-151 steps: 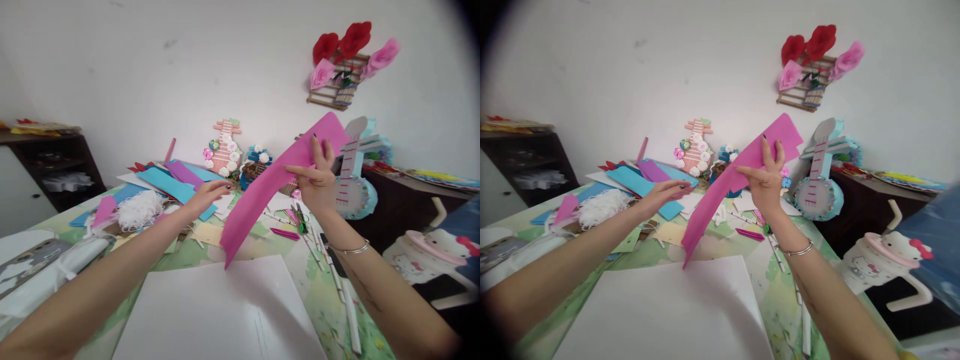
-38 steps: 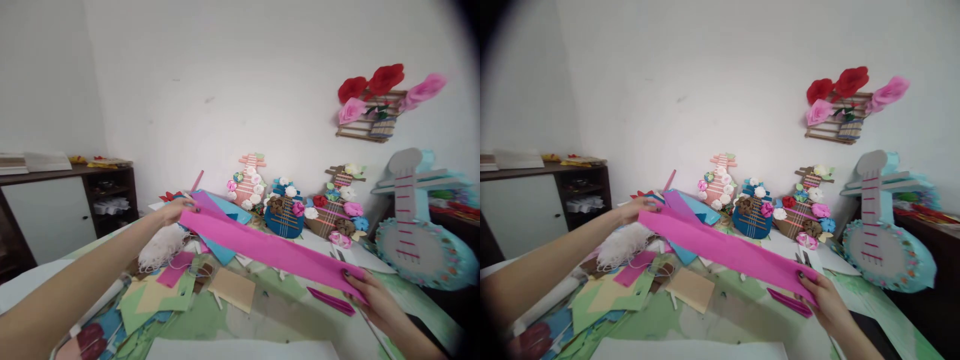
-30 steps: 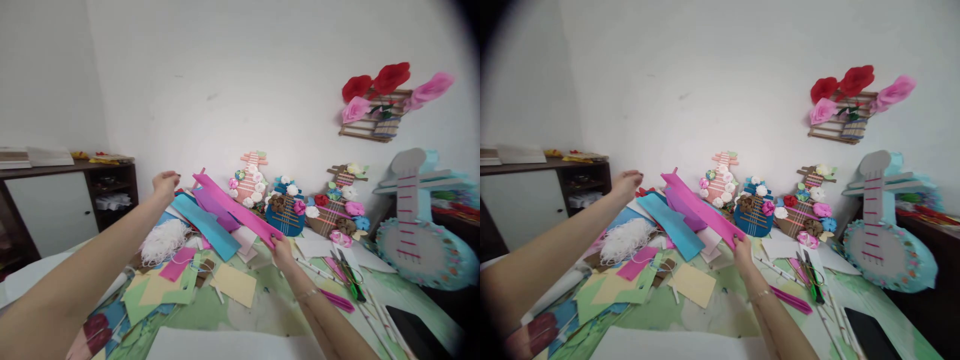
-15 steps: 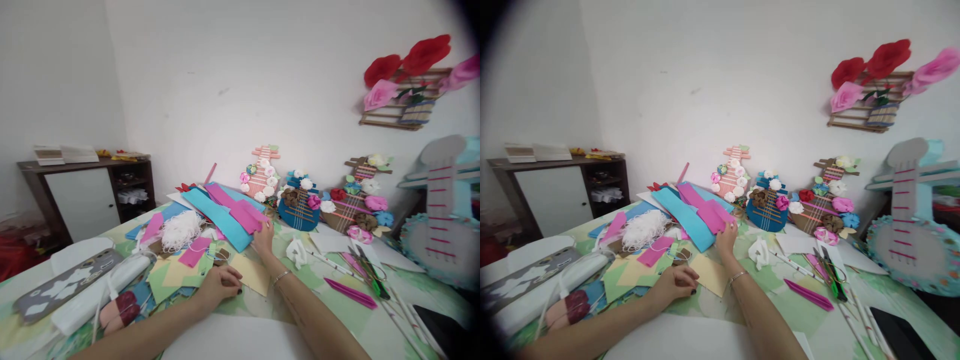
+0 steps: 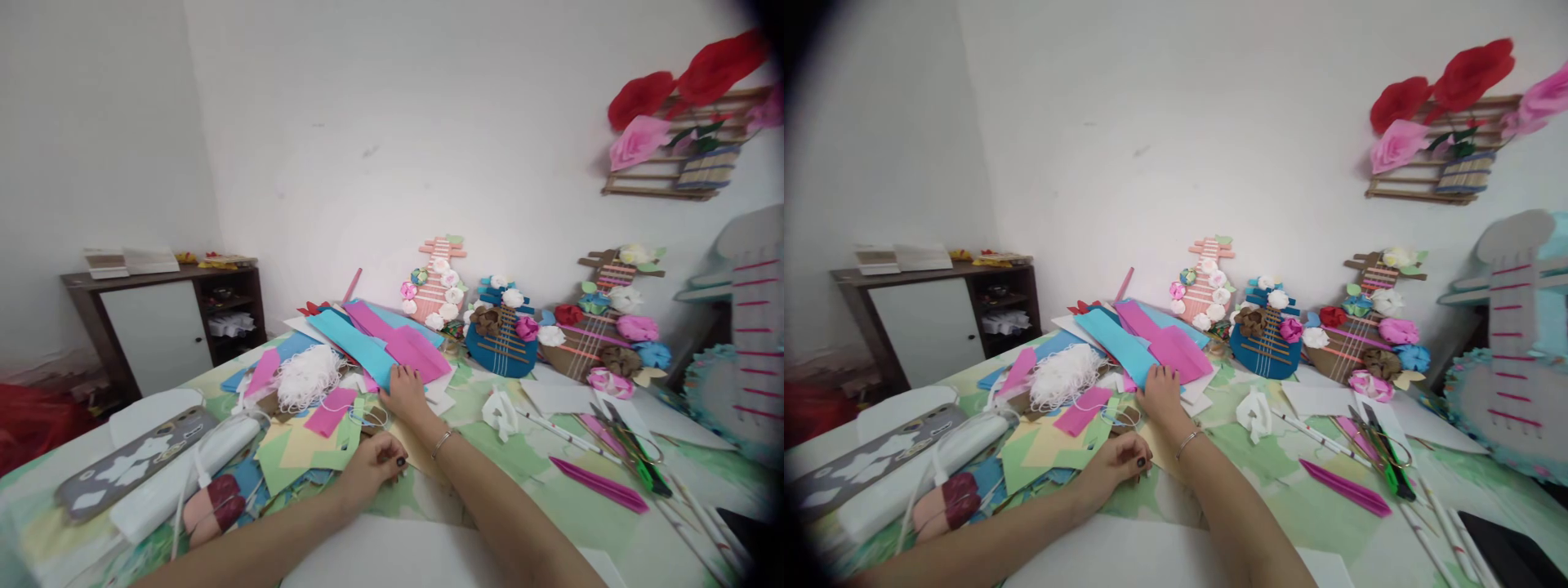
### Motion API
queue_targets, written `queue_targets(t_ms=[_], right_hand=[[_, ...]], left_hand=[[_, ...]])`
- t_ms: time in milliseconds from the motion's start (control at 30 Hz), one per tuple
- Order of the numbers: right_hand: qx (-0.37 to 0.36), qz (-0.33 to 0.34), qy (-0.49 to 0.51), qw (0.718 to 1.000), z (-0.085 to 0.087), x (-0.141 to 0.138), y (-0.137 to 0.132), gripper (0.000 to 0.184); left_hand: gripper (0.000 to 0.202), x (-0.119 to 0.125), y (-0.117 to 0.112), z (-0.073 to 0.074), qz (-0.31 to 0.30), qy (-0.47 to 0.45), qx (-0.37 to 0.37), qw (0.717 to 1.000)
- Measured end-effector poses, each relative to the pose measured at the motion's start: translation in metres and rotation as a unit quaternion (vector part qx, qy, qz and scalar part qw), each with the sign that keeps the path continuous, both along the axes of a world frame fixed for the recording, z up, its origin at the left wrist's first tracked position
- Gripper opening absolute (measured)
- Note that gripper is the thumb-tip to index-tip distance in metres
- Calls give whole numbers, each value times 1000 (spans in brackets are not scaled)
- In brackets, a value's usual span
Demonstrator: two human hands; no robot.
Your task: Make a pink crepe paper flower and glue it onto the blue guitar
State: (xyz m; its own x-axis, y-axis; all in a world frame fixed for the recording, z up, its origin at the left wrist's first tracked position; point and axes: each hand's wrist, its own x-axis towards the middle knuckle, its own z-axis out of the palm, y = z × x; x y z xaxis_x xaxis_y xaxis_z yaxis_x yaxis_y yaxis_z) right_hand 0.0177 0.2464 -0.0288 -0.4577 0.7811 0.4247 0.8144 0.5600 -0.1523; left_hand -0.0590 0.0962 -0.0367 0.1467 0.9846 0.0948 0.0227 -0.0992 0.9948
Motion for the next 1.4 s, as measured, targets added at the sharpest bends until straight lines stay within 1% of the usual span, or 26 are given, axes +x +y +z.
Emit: queue_targets(t_ms=[67, 167, 267, 367, 467, 567, 633, 733, 833, 933, 1033, 1133, 1200, 1233, 1267, 1300, 1367, 1400], right_hand=[[1, 0, -10, 1000, 2, -6, 2, 58], [-12, -3, -18, 1000, 5, -12, 5, 53], [-38, -10, -15, 999, 10, -15, 8, 52], [-75, -26, 0, 997, 18, -13, 16, 43], [-104, -61, 24, 992, 28, -3, 29, 33], [-118, -96, 50, 987, 41, 12, 47, 31], [-130, -114, 62, 983, 51, 24, 58, 32], [-153, -133, 64, 977, 64, 44, 68, 31], [-159, -143, 49, 976, 78, 69, 68, 31], [-135, -133, 24, 982, 92, 101, 54, 27], [-95, -115, -3, 989, 102, 135, 27, 20], [-69, -97, -37, 992, 101, 169, -7, 29], [-66, -94, -64, 991, 96, 189, -29, 32], [-67, -95, -77, 990, 93, 199, -39, 32], [-69, -97, -89, 989, 89, 208, -48, 34], [-69, -100, -99, 988, 86, 217, -57, 35], [-70, -108, -117, 985, 78, 232, -74, 38], [-73, -110, -124, 983, 73, 239, -82, 40]], left_hand=[[58, 1, 2, -3, 0, -6, -14, 1000], [56, 3, 3, -6, 5, -12, -29, 999], [51, 4, 2, -6, 7, -16, -48, 999], [45, 4, 1, -5, 6, 0, -59, 998], [36, 4, 1, -3, -6, 33, -29, 999], [25, 3, -2, 0, -23, 70, 4, 997], [18, 3, -5, 2, -35, 116, 33, 992], [12, 5, -12, 4, -57, 224, 101, 968], [12, 8, -21, 6, -64, 333, 162, 927], [20, 11, -30, 8, -60, 451, 201, 868], [24, 16, -36, 10, -57, 546, 218, 807], [29, 23, -37, 15, -48, 621, 204, 756], [31, 28, -38, 20, -62, 661, 193, 723], [31, 30, -39, 24, -70, 673, 185, 713], [30, 33, -40, 27, -75, 677, 177, 710], [30, 35, -43, 30, -71, 675, 164, 716], [35, 37, -48, 32, -38, 650, 138, 746], [38, 38, -52, 32, -34, 639, 133, 757]])
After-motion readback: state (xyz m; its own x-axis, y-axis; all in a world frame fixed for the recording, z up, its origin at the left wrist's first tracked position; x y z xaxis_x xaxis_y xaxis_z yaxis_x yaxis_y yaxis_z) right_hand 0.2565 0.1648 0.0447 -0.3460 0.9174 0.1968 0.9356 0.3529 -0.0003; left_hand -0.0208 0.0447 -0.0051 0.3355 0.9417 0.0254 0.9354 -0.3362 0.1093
